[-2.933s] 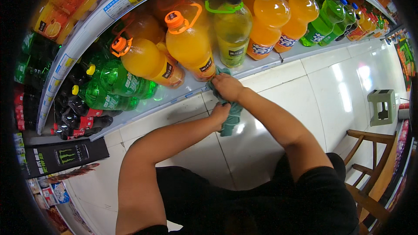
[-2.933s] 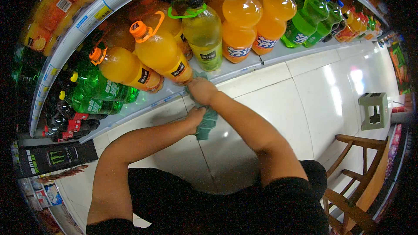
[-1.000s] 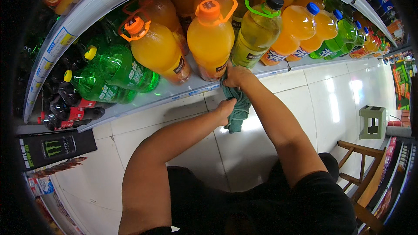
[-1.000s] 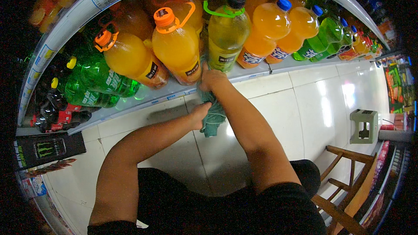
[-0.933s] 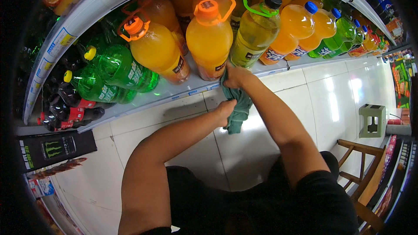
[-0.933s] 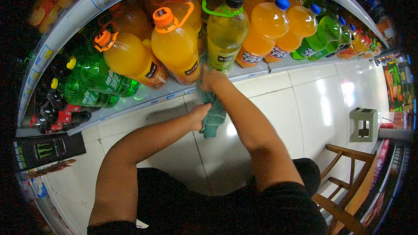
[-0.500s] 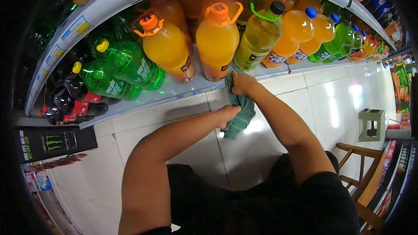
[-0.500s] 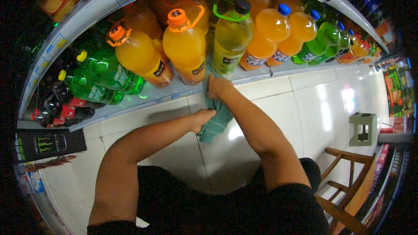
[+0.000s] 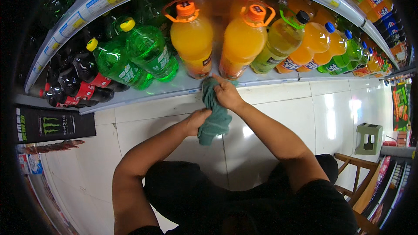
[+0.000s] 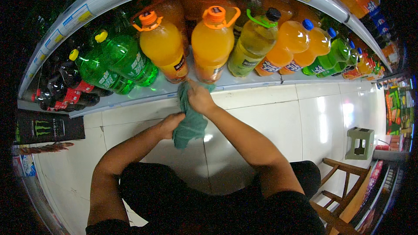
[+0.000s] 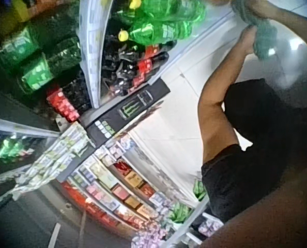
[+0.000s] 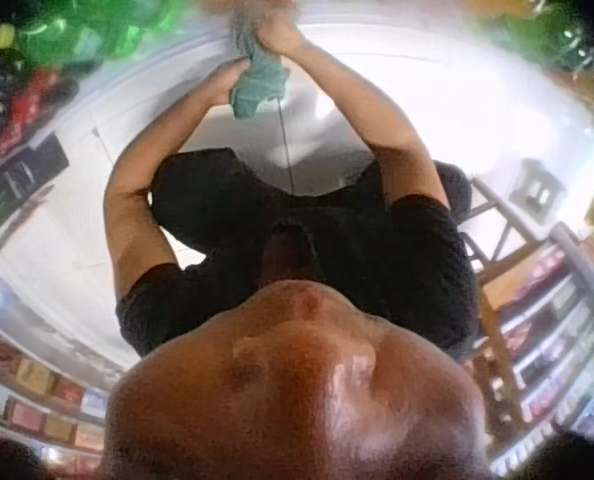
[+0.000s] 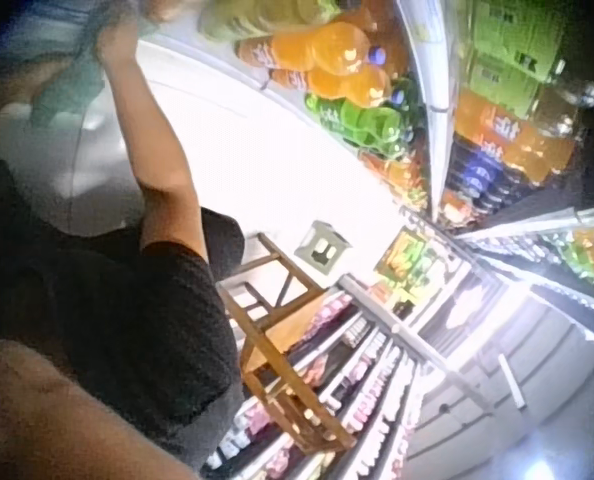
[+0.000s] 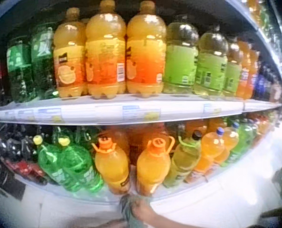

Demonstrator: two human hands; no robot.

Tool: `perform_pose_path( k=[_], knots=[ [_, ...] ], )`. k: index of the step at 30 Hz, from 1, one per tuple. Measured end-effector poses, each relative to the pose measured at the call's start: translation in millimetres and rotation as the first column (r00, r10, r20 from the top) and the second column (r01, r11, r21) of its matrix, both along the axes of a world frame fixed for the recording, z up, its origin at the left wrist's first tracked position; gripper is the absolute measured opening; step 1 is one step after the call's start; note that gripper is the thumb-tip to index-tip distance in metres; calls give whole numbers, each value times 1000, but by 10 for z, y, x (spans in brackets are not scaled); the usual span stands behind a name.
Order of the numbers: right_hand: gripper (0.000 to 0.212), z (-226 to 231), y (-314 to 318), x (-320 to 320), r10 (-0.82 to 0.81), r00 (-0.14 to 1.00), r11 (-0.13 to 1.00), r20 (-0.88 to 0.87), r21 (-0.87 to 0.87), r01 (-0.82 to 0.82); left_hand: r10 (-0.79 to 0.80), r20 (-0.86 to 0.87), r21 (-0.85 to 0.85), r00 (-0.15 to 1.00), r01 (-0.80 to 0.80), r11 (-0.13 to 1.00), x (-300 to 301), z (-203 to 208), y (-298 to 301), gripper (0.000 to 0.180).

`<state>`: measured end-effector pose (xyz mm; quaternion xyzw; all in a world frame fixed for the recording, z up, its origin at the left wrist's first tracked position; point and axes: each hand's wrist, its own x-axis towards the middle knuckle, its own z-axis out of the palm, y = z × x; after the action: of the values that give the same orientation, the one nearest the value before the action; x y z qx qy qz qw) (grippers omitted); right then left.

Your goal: The person wipes the front edges and surfaces of supermarket beverage shelves with a green cloth, moving bottles aside to reach the shelf surfaces.

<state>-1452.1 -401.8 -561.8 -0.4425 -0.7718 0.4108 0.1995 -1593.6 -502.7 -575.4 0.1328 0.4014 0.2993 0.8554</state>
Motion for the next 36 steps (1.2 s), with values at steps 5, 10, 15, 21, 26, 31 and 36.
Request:
perform_pose_path(
  k=[5,10,15,21,26,31,36],
  knots=[
    [59,312,-162,-262,-94,978,989,187,131,70,171,-67,14,983,-170,985,-73,-57,173,39],
    [83,245,-47,-200,159,816,968,555,-250,-18,-33,-253,-121,967,2,993,43,-326,10,32],
    [87,-227,367,-326,47,904,948,424,-304,93,95,-118,-149,988,-112,982,26,-431,205,25],
    [92,-40,404,-382,201,823,935,531,-354,0,-25,-150,-116,988,8,993,94,-230,197,31],
    [91,-147,463,-370,176,750,977,638,-208,-52,65,-117,-140,991,-81,987,180,-266,221,27],
    [86,-551,335,-401,105,780,991,617,4,-136,-72,-41,-103,997,67,992,-56,-455,147,30],
    [75,-233,156,-635,453,824,838,339,-477,-264,-55,1,-85,998,55,995,-335,-301,-254,31]
  ],
)
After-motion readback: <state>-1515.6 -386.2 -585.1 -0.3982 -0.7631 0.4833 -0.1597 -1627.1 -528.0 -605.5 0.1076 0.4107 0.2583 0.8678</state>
